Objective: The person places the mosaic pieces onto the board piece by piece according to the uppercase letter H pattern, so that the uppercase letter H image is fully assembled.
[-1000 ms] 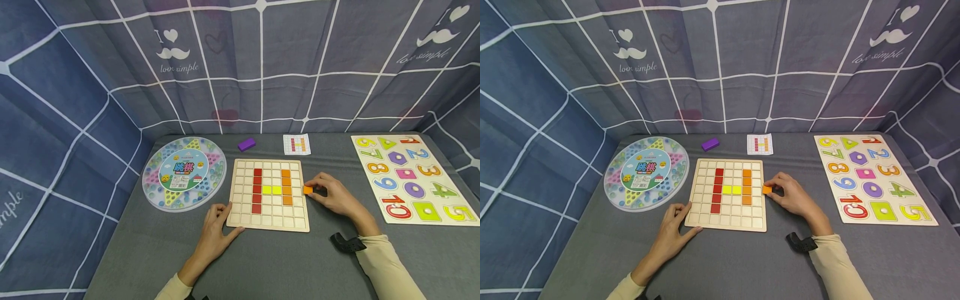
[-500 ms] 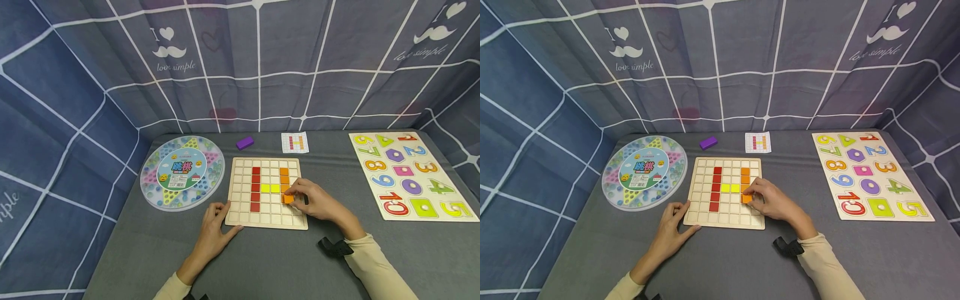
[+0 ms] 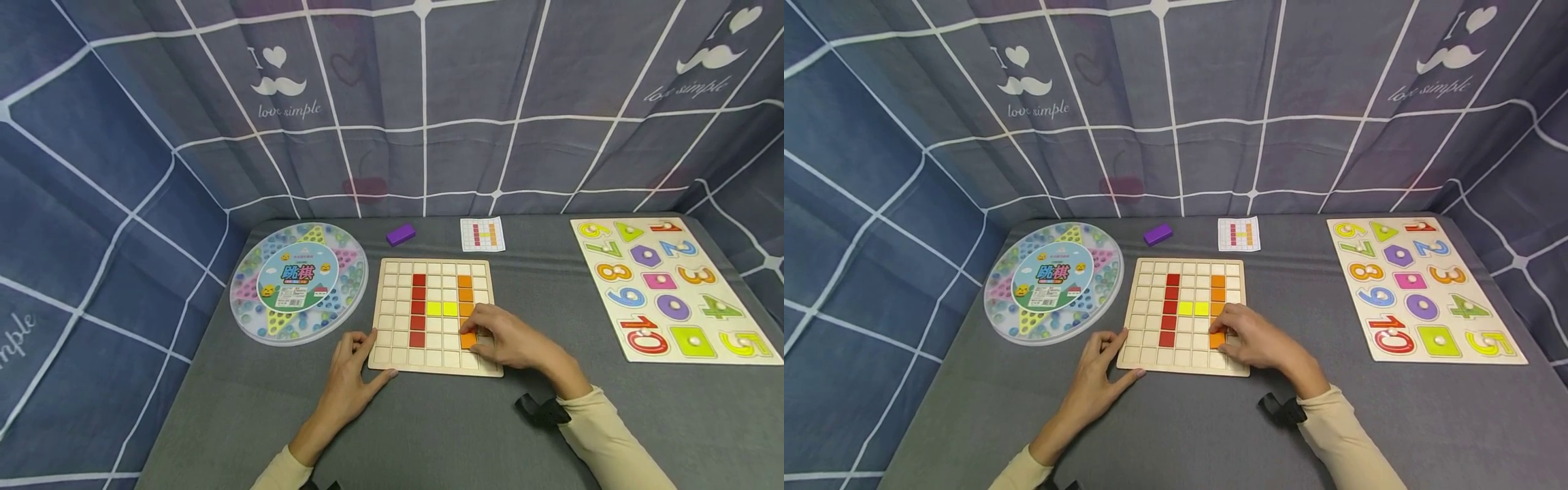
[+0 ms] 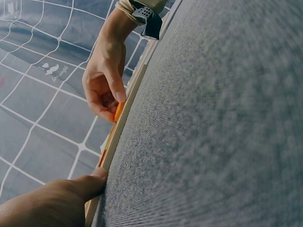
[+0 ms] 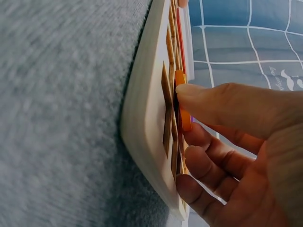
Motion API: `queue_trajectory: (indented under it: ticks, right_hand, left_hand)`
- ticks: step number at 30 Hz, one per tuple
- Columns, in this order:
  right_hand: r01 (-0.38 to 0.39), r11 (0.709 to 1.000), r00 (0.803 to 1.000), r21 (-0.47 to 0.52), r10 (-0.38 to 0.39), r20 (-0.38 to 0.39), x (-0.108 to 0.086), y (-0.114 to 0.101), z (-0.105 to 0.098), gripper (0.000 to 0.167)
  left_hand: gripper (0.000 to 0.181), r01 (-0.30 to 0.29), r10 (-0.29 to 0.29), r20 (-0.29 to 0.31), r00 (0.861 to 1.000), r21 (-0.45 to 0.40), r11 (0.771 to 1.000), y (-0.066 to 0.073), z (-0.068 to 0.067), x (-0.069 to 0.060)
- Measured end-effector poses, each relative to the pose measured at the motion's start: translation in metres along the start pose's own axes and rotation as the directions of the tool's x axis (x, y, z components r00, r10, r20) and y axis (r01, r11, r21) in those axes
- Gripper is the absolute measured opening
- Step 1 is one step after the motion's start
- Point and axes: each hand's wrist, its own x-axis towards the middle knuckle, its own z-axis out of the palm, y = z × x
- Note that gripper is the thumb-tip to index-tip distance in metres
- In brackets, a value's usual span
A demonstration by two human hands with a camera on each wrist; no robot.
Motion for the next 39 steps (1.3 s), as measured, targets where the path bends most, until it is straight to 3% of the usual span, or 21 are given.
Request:
queue_trajectory:
  ticks: [22,32,39]
  right_hand:
    - [-0.024,0.998,0.999,0.05,0.023,0.023,0.0,0.002,0.002,0.026]
    - [0.006,0.992,1.0,0.123,-0.007,0.01,0.001,0.008,0.003,0.029]
    - [0.072,0.983,0.997,0.169,-0.072,-0.005,0.0,0.015,0.005,0.03]
  left_hand:
    - [0.081,0.0,0.0,0.003,1.0,0.003,1.0,0.0,0.0,0.0]
    - [0.081,-0.001,0.001,-0.002,1.0,0.005,1.0,0.001,-0.001,0.0]
    - [0.08,-0.006,0.006,-0.007,1.0,0.004,1.0,0.0,0.0,0.0]
